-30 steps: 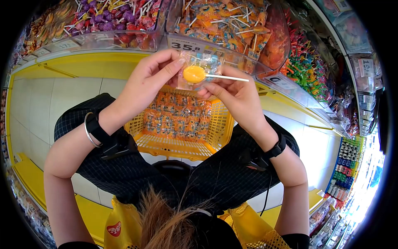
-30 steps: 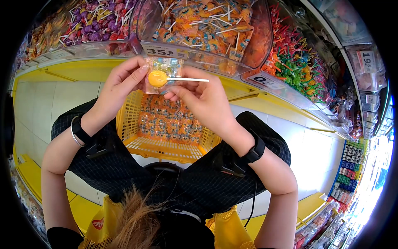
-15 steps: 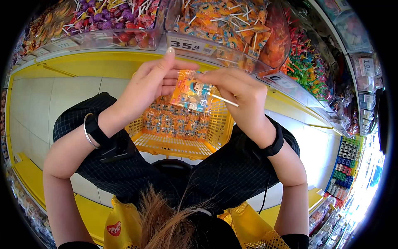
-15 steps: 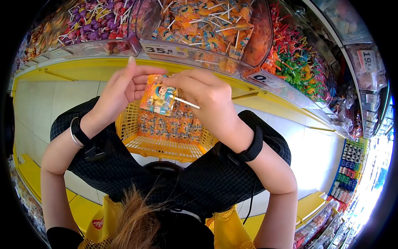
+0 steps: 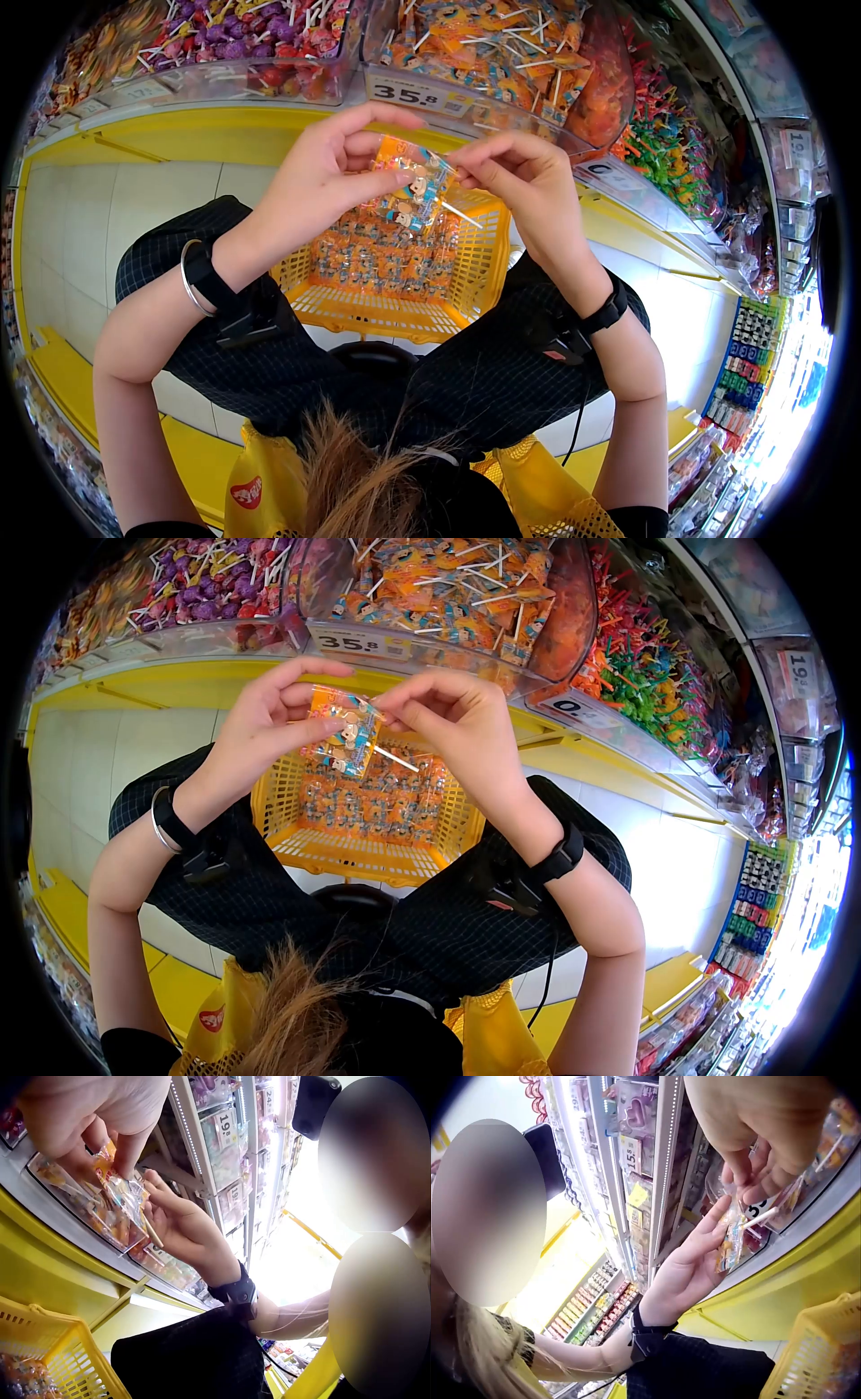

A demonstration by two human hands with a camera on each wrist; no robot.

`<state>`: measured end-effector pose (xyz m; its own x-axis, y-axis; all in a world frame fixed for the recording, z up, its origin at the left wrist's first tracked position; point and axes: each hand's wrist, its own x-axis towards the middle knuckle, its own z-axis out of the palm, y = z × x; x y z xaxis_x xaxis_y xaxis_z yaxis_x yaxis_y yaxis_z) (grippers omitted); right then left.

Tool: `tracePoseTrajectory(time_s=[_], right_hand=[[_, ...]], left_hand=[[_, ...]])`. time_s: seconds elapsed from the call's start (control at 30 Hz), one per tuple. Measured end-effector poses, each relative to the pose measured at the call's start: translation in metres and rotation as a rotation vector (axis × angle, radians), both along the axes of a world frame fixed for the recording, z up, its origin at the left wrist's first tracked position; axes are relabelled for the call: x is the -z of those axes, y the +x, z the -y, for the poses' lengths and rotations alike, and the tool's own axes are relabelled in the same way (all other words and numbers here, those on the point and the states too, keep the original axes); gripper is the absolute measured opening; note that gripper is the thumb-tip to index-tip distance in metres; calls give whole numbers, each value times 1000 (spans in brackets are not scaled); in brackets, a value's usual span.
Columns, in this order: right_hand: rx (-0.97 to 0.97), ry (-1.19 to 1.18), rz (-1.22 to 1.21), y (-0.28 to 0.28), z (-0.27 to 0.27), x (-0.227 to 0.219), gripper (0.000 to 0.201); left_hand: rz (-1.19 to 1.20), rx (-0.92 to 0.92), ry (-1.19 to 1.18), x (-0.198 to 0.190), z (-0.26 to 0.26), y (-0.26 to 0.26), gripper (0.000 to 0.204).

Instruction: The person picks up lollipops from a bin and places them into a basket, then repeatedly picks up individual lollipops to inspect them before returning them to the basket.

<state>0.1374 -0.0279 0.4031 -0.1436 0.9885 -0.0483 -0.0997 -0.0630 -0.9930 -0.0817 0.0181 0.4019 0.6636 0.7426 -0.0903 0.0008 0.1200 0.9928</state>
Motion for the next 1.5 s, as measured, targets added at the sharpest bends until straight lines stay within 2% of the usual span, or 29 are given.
tracePoseTrajectory(time_s=[0.03, 0.07, 0.13, 0.2, 0.27, 0.47, 0.63, 0.73, 0.97, 1.03, 1.23, 1.37, 1.5], right_hand=[[27, -149, -133, 0, 0, 0, 14], [28, -149, -133, 1, 0, 1, 14], [-73, -311, -342, 5, -1, 5, 19], [-90, -357, -368, 3, 0, 4, 18], [-108, -402, -393, 1, 1, 4, 17], [-151, -363, -285, -5, 3, 7, 23], [-183, -208, -2, -12, 2, 7, 32], [-203, -102, 48, -14, 3, 10, 33], [-157, -38, 135, -23, 9, 10, 38], [-112, 80, 339, -23, 9, 8, 37], [-66, 104, 556, -26, 11, 6, 31], [-92, 73, 566, -24, 11, 4, 30], [-128, 23, 423, -23, 12, 7, 25]], left_hand=[[0, 0, 0, 0, 0, 0, 42], [34, -22, -3, 1, 1, 1, 43], [68, -43, -8, 4, 2, 3, 44], [159, -109, -22, 8, 2, 4, 42], [148, -118, 5, 12, 1, 4, 41], [58, -84, 5, 9, 2, 2, 44], [74, -112, -30, 6, 6, 4, 45], [51, -123, -4, 9, 6, 4, 44], [39, -116, 39, 14, 7, 7, 36], [25, -113, 42, 14, 7, 6, 34], [21, -116, 63, 11, 6, 6, 31], [-2, -103, 54, 8, 6, 5, 30], [6, -89, 59, 9, 5, 3, 31]])
